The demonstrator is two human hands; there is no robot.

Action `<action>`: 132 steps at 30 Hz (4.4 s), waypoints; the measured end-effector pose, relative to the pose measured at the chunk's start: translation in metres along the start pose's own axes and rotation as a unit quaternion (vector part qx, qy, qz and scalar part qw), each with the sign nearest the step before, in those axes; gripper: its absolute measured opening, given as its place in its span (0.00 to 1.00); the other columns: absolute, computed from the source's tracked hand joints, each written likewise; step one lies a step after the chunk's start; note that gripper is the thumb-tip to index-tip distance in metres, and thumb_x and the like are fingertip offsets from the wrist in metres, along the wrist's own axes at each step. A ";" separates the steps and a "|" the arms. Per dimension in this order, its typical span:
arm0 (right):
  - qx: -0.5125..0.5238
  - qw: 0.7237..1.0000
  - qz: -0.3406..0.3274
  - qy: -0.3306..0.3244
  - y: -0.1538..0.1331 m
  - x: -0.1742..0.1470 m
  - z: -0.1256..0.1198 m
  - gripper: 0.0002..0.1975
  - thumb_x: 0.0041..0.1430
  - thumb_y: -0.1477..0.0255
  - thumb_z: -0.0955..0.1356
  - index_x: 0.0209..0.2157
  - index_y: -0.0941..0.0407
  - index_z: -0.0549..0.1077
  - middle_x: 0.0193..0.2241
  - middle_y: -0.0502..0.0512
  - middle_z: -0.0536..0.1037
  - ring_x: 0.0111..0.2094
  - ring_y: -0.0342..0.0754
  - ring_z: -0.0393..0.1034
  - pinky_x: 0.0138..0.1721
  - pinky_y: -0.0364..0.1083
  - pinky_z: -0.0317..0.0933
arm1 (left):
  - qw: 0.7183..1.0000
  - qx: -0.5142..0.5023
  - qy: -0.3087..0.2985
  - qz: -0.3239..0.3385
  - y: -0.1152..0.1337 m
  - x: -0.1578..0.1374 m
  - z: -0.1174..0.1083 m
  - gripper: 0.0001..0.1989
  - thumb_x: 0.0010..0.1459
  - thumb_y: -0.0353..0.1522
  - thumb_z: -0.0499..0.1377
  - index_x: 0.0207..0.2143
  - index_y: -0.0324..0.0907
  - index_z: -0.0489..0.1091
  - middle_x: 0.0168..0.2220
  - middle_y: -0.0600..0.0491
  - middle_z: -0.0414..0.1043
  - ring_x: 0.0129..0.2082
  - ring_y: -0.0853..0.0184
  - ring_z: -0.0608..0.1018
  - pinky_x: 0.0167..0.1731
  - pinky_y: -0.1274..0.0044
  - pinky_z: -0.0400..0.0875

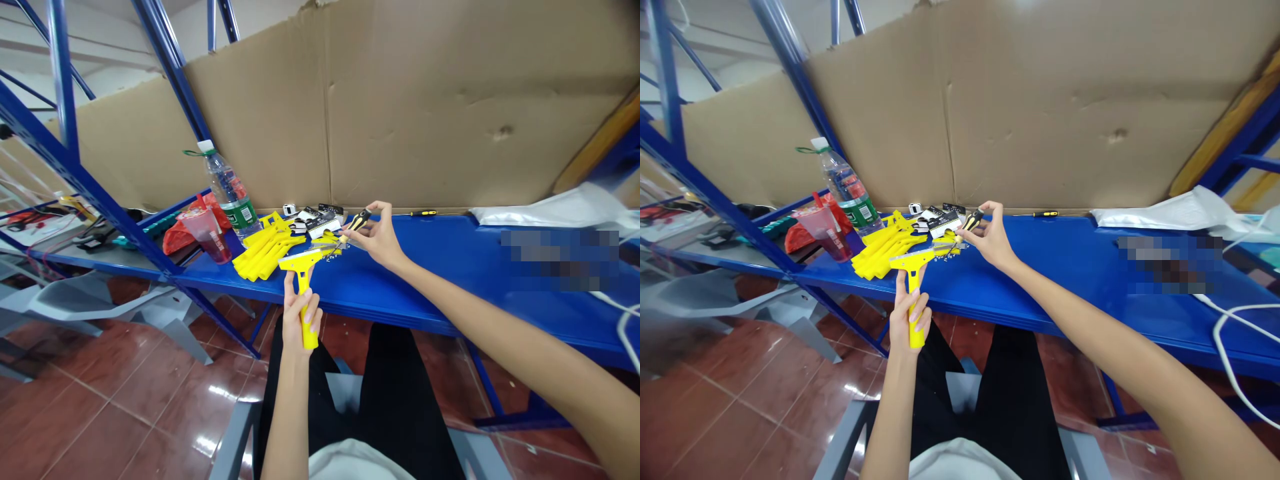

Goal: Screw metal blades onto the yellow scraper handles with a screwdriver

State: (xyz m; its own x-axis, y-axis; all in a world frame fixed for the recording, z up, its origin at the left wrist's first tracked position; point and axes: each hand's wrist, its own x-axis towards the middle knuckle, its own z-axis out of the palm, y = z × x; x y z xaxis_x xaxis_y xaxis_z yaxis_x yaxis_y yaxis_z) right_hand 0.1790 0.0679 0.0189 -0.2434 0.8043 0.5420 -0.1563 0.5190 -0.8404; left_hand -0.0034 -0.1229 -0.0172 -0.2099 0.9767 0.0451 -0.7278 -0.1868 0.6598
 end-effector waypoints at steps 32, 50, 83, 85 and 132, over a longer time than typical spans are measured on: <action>-0.009 0.987 -0.093 0.132 -0.019 0.017 -0.030 0.51 0.53 0.41 0.81 0.65 0.39 0.50 0.55 0.58 0.82 0.47 0.63 0.87 0.59 0.68 0.80 | 0.993 -0.073 0.040 -0.088 -0.013 0.028 0.073 0.23 0.69 0.21 0.62 0.59 0.50 0.64 0.64 0.43 0.73 0.22 0.82 0.67 0.18 0.89 0.63; -0.027 0.978 -0.150 0.143 0.000 0.029 -0.047 0.49 0.55 0.37 0.78 0.64 0.39 0.51 0.51 0.56 0.81 0.46 0.63 0.88 0.54 0.68 0.83 | 0.987 -0.114 0.015 -0.109 -0.035 0.058 0.078 0.12 0.72 0.19 0.56 0.49 0.44 0.63 0.60 0.42 0.76 0.22 0.82 0.66 0.17 0.88 0.60; -0.096 0.972 -0.168 0.137 0.012 0.028 -0.052 0.47 0.57 0.40 0.78 0.66 0.39 0.53 0.51 0.56 0.81 0.45 0.61 0.87 0.50 0.66 0.85 | 0.988 -0.115 0.015 -0.104 -0.032 0.051 0.078 0.14 0.73 0.20 0.56 0.53 0.46 0.64 0.65 0.41 0.75 0.22 0.82 0.66 0.16 0.89 0.60; -0.095 0.971 -0.171 0.136 0.012 0.028 -0.052 0.46 0.57 0.39 0.78 0.65 0.39 0.54 0.50 0.55 0.81 0.43 0.60 0.87 0.49 0.65 0.85 | 0.988 -0.112 0.016 -0.104 -0.032 0.051 0.078 0.15 0.73 0.20 0.56 0.54 0.46 0.64 0.65 0.40 0.75 0.22 0.82 0.66 0.17 0.89 0.60; -0.120 0.962 -0.224 0.102 -0.013 0.015 -0.036 0.48 0.56 0.38 0.78 0.69 0.38 0.58 0.57 0.59 0.81 0.52 0.65 0.85 0.51 0.68 0.83 | 0.990 -0.087 -0.006 -0.115 -0.033 0.051 0.076 0.22 0.66 0.19 0.62 0.55 0.49 0.63 0.60 0.43 0.76 0.22 0.81 0.65 0.18 0.88 0.58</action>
State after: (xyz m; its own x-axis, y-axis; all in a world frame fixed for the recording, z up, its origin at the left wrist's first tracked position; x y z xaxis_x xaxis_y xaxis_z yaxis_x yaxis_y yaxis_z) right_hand 0.2124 0.0831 0.0382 -0.0062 0.5112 0.8595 0.0301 0.8592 -0.5108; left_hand 0.0595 -0.0585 0.0209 -0.0193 0.9964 -0.0821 -0.8568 0.0258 0.5150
